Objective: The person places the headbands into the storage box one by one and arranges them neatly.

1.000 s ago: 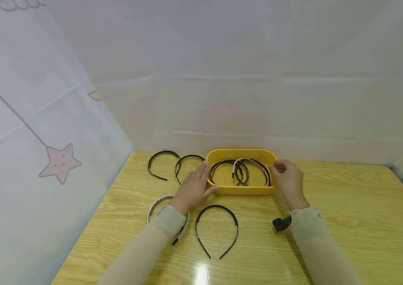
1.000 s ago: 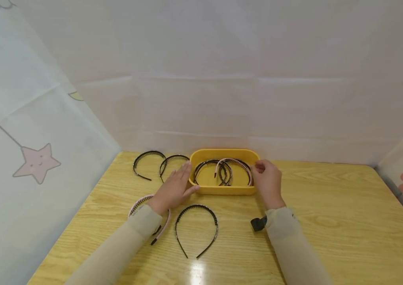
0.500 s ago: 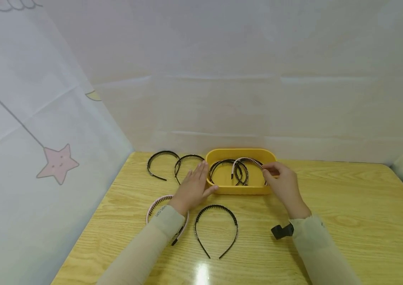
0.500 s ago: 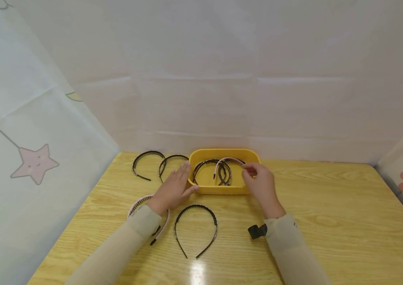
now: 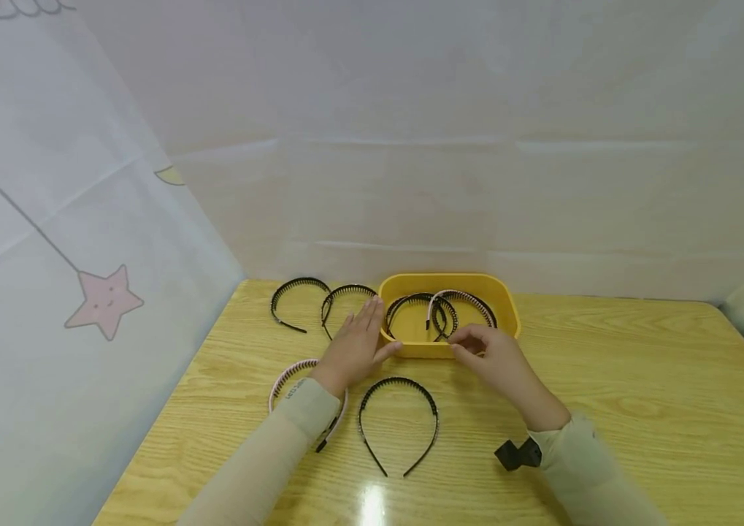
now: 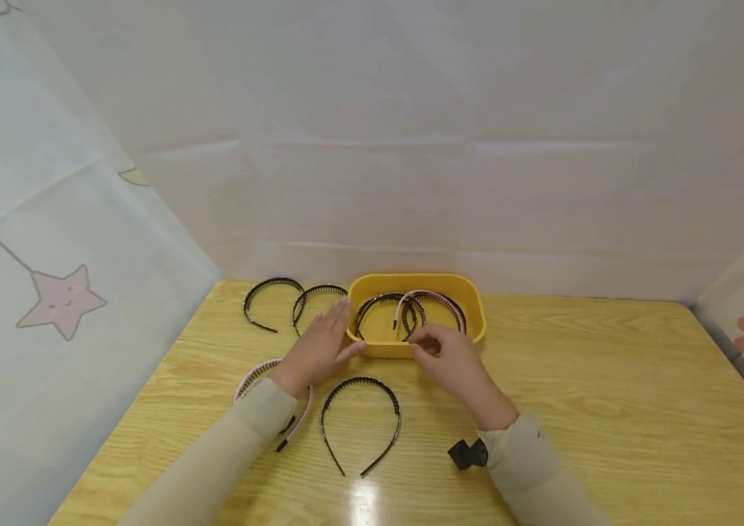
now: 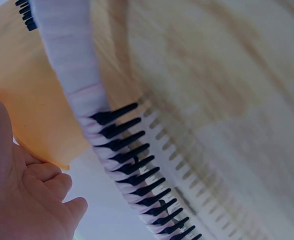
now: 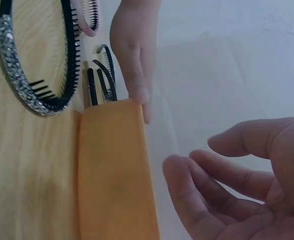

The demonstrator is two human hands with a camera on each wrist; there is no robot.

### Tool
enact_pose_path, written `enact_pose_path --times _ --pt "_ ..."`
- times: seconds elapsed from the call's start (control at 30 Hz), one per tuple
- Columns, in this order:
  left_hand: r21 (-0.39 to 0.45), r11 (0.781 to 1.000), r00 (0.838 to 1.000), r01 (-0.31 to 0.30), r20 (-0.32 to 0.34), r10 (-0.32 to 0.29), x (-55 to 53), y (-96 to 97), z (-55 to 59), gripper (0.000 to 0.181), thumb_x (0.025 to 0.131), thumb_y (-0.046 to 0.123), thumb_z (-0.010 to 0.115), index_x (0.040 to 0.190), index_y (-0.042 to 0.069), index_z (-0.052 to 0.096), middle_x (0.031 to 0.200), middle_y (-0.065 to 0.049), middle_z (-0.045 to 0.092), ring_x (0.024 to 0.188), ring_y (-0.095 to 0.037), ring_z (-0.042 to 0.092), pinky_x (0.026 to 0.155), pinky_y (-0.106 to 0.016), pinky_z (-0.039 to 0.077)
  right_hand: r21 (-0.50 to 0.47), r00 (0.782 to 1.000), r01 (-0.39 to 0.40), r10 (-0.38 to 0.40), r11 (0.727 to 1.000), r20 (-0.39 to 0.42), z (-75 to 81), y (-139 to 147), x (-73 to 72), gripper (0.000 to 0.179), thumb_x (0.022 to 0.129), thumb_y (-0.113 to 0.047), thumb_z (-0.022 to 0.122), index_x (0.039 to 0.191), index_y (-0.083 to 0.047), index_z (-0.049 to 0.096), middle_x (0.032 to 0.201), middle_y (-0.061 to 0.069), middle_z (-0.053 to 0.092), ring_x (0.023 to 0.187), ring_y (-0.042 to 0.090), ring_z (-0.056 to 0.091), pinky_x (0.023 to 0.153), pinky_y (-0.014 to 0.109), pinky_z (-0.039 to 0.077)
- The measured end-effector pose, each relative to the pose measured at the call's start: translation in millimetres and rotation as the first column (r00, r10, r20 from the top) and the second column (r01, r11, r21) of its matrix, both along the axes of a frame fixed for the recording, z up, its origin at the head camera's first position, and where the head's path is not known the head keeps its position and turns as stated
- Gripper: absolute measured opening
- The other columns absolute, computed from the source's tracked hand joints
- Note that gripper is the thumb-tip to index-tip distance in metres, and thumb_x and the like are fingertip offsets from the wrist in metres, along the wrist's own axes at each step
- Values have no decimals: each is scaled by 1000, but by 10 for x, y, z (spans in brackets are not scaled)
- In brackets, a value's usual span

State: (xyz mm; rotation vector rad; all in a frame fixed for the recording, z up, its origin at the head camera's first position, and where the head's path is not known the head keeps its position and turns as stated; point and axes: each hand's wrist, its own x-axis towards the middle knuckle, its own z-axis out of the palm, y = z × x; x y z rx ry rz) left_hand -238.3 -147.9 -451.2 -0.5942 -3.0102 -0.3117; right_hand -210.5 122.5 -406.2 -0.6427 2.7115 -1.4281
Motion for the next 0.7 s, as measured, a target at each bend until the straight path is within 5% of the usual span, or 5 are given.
enact_pose_path --times 0.43,0.7 --pt "10 1000 1000 -18 -2 18 -17 -3 -21 90 104 63 37 161 -1 10 168 -17 12 156 -28 10 125 -49 12 170 984 -170 157 971 88 -268 -186 2 10 92 -7 72 97 1 74 85 0 69 79 11 63 71 27 56" --pt "15 1000 1000 -1 11 1 -22 -22 -8 91 104 64 34 161 -1 8 168 -18 11 155 -31 13 125 -50 11 254 976 -179 137 951 172 -387 -302 24 13 87 -10 78 95 0 74 81 0 68 72 10 61 64 27 55"
